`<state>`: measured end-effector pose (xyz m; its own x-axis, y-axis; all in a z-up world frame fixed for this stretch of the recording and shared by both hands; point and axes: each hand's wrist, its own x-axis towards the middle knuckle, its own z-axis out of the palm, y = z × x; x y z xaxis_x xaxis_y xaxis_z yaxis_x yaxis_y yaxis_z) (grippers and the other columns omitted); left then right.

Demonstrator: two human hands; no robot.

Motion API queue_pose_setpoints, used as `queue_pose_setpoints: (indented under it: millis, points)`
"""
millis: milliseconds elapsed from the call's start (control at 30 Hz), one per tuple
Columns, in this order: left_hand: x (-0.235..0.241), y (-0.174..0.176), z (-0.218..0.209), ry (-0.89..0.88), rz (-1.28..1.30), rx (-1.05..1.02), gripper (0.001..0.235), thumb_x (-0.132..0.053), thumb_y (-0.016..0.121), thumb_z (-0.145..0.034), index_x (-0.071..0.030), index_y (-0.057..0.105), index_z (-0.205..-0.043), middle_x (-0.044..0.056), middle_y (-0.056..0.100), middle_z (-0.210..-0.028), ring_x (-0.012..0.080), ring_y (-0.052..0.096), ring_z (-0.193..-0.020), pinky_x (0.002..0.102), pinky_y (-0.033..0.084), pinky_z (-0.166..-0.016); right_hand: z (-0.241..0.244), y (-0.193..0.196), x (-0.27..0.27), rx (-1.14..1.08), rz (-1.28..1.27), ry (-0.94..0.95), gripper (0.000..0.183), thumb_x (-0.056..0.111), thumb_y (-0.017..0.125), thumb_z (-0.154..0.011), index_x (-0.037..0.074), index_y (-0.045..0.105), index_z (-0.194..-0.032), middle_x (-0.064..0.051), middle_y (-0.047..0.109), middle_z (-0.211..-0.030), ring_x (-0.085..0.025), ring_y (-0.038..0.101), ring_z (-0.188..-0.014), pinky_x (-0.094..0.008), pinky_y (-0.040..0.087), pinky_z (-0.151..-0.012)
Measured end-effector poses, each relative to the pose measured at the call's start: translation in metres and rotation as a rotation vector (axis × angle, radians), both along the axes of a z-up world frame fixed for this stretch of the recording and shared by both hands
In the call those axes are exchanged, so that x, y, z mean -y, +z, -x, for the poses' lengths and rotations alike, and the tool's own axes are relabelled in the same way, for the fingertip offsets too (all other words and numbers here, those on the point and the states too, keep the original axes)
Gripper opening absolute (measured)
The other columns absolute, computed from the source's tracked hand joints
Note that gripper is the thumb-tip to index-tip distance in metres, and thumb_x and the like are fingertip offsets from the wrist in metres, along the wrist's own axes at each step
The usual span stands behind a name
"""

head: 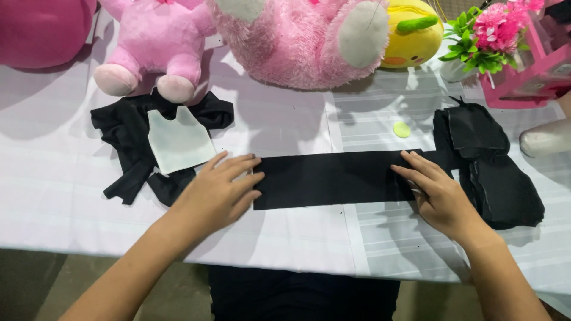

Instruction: The person lays a piece of black fabric flat on a white table and places a white paper pattern on top. They use a small green chalk-like tool to trace the pattern's outline onto the fabric. Finally, they use scissors to cut the fabric along the traced lines.

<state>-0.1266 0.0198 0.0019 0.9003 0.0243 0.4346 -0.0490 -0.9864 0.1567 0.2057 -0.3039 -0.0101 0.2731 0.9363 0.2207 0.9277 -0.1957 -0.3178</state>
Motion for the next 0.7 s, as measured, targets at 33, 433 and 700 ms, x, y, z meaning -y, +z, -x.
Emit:
queue_pose_setpoints:
  millis: [33, 433, 700]
  points:
    - [-0.005, 0.013, 0.005, 0.006, -0.001, 0.002, 0.029, -0.025, 0.070, -0.092, -0.009, 0.071, -0.117, 0.014, 0.067, -0.132, 0.0284, 0.061, -0.127, 0.053, 0.043, -0.109, 0.001, 0.004, -0.001, 0.002, -0.001, 0.006, 0.062, -0.015, 0.052, -0.087, 0.015, 0.061, -0.140, -0.010, 0.052, -0.156, -0.031, 0.048, -0.146, -0.041, 0.043, -0.118]
    - [-0.052, 0.027, 0.056, 0.926, 0.102, 0.016, 0.054, -0.040, 0.081, -0.093, -0.006, 0.059, -0.130, 0.004, 0.067, -0.104, 0.0329, 0.064, -0.097, 0.050, 0.051, -0.065, 0.057, 0.114, 0.000, -0.407, 0.684, -0.297, 0.067, 0.008, 0.050, -0.091, 0.048, 0.061, -0.144, 0.015, 0.086, -0.119, -0.006, 0.081, -0.092, -0.021, 0.055, -0.086]
    - [-0.061, 0.040, 0.057, 0.872, 0.512, 0.034, 0.064, -0.026, 0.081, -0.085, -0.003, 0.057, -0.141, 0.006, 0.069, -0.091, 0.0239, 0.067, -0.081, 0.041, 0.050, -0.083, 0.084, 0.164, -0.010, -0.729, 0.713, 0.675, 0.059, 0.049, 0.030, -0.104, 0.022, 0.046, -0.154, 0.003, 0.078, -0.132, -0.016, 0.063, -0.063, -0.030, 0.056, -0.066]
